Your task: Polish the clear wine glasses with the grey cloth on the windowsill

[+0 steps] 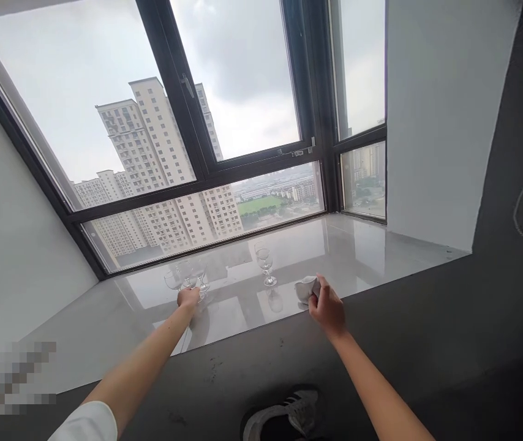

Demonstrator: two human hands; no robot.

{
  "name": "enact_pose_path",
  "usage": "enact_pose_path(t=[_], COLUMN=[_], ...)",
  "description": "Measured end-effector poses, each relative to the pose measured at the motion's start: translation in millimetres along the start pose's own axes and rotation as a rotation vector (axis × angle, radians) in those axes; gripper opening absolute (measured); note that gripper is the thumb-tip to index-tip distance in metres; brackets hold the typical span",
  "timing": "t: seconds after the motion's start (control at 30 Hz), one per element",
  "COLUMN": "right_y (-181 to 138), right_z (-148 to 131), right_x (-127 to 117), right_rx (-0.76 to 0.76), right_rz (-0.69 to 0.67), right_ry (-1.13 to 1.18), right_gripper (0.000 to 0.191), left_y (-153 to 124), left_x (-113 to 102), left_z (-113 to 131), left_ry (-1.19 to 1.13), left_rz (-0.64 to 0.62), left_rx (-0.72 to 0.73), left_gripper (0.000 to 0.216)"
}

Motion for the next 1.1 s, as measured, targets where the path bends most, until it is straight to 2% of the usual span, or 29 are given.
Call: enact_pose_path(t=[0.1,0.17,0.4,0.5,0.6,0.83,1.1], right_y=[-0.7,-0.7,1.3,1.7,1.8,2.2,1.6], right_z=[2.3,2.9,-0.1,-1.7,-1.6,-0.8,0.3], right_x=[1.8,2.4,-0.4,-1.0,-1.1,0.4,1.2], right_rx=[0.017,0.021,0.012,0.016,0.03,0.033,0.043], right_rz=[-0.007,-0.007,0.001,-0.022,-0.039,-0.039,-0.044], right_ry=[-0.002,-0.003,-0.017,-0.019,-0.011,0.011,0.013], right_gripper=[0.056,0.057,0.058,0.056,0.054,0.057,0.057], left_y=[-6.7,-18.7,-97.4,-124.0,-140.1,-138.7,-135.3], left_x=[9.3,23.9,102.5,127.3,143.1,157.0,167.3], left_z=[0.7,9.6,83.6,113.5,132.1,139.7,140.1], left_ry=[-0.021,-0.065,-0.357,-0.474,-0.587,-0.587,-0.549], left_rz=[-0.082,-0.158,-0.554,-0.713,-0.835,-0.847,-0.817], left_rx=[0.025,0.083,0.343,0.396,0.41,0.398,0.431], left_gripper=[0.02,0.021,0.038,0.049,0.058,0.065,0.058])
Point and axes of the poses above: each hand's wrist, its own y-axis towards the middle knuckle, its own x-axis out of the palm, z = x × y, the point moved 10 cm from there along y, towards the middle knuckle, and after that the axes turned 5 degrees about z, right-handed, at the moved point
